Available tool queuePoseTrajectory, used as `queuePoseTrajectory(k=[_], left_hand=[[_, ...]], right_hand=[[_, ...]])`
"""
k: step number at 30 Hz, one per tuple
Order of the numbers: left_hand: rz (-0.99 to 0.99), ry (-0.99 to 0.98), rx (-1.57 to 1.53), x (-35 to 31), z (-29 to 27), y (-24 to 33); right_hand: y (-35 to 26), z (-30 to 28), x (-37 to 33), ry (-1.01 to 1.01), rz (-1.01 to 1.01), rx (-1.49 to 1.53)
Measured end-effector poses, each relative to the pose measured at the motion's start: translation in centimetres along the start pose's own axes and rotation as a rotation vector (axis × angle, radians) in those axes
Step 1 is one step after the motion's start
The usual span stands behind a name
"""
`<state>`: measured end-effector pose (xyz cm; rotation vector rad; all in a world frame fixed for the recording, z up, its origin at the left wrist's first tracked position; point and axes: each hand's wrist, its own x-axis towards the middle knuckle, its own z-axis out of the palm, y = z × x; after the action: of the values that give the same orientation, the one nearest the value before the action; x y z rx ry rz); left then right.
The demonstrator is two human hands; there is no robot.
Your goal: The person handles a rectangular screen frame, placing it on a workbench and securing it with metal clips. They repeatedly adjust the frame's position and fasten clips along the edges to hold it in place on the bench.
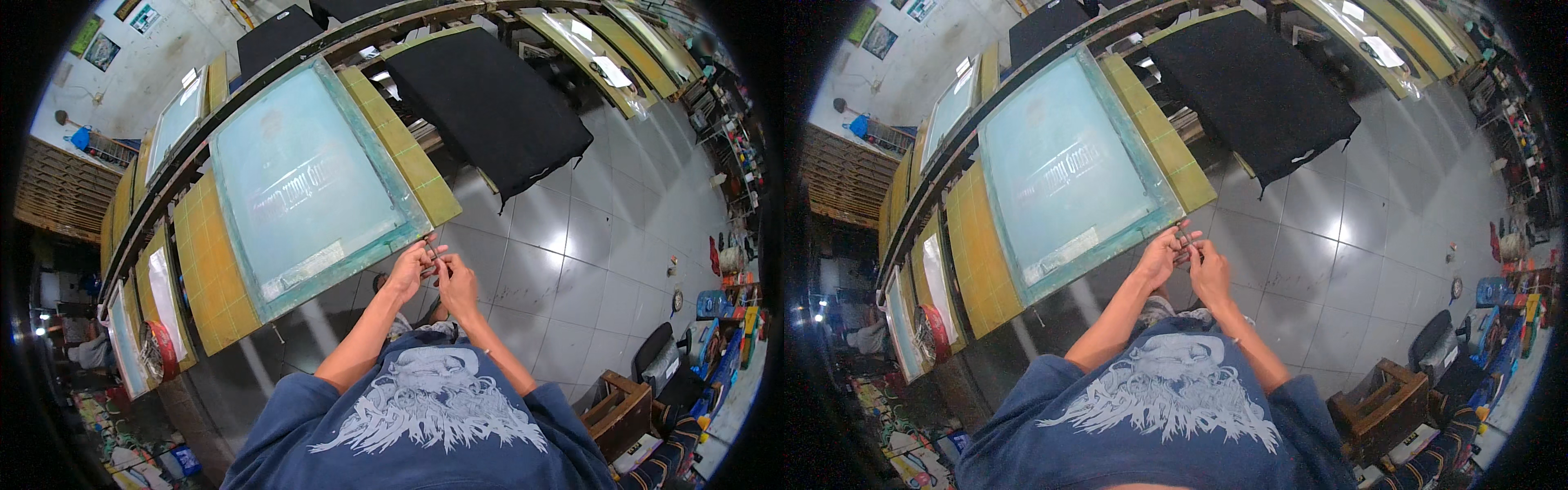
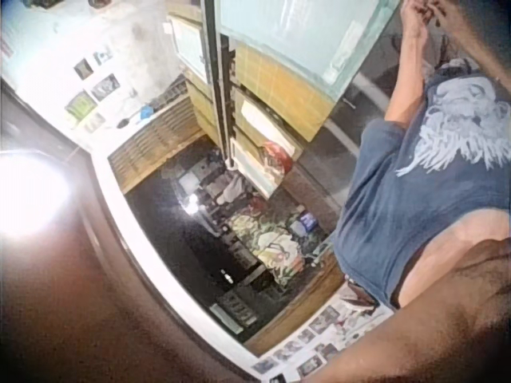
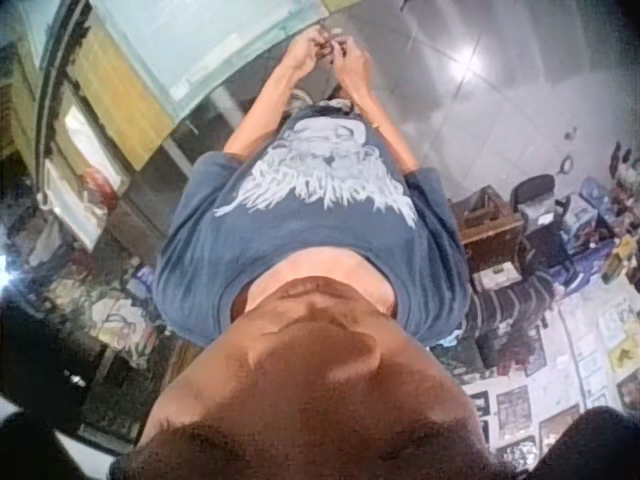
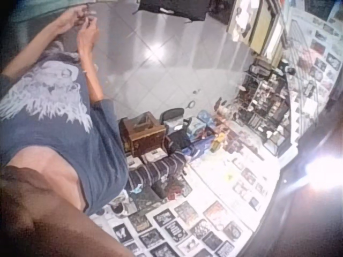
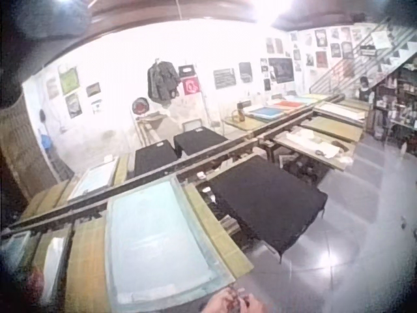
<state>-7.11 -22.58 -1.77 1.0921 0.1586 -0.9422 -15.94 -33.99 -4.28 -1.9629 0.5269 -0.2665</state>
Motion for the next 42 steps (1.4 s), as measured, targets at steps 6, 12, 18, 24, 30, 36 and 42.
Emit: queuePoseTrajectory(k=[6, 12, 18, 24, 30, 36, 42], left_hand=[[-0.032, -0.124, -0.081, 1.3, -0.4, 0.4], [-0.012, -0.172, -0.121, 0.7, -0.3, 0.2], [0.033, -0.21, -0.092, 1.0, -0.1, 0.0], [-0.017, -0.171, -0.126, 0.6, 0.6, 0.5], [0.012, -0.22, -0.147, 1.0, 0.0, 0.0], [-0.027, -0.224, -0.171, 1.3, 0.2, 0.2], [0.018, -0.242, -0.128, 1.5, -0.6, -0.1]], right_hand=[[0.0, -0.3, 0.8, -0.364, 0.749, 1.003], [-2.4, -2.7, 1.0, -0.286, 0.337, 0.375], [-0.6, -1.7, 1.3, -0.3, 0.286, 0.39], [-0.8, -1.6, 1.3, -0.464, 0.609, 0.869], [-1.7, -2.1, 1.2, -0.257, 0.011, 0.022], [2.6, -0.5, 2.2, -0.619, 0.848, 1.376], [-2.0, -1.9, 1.0, -0.13, -0.156, -0.175]])
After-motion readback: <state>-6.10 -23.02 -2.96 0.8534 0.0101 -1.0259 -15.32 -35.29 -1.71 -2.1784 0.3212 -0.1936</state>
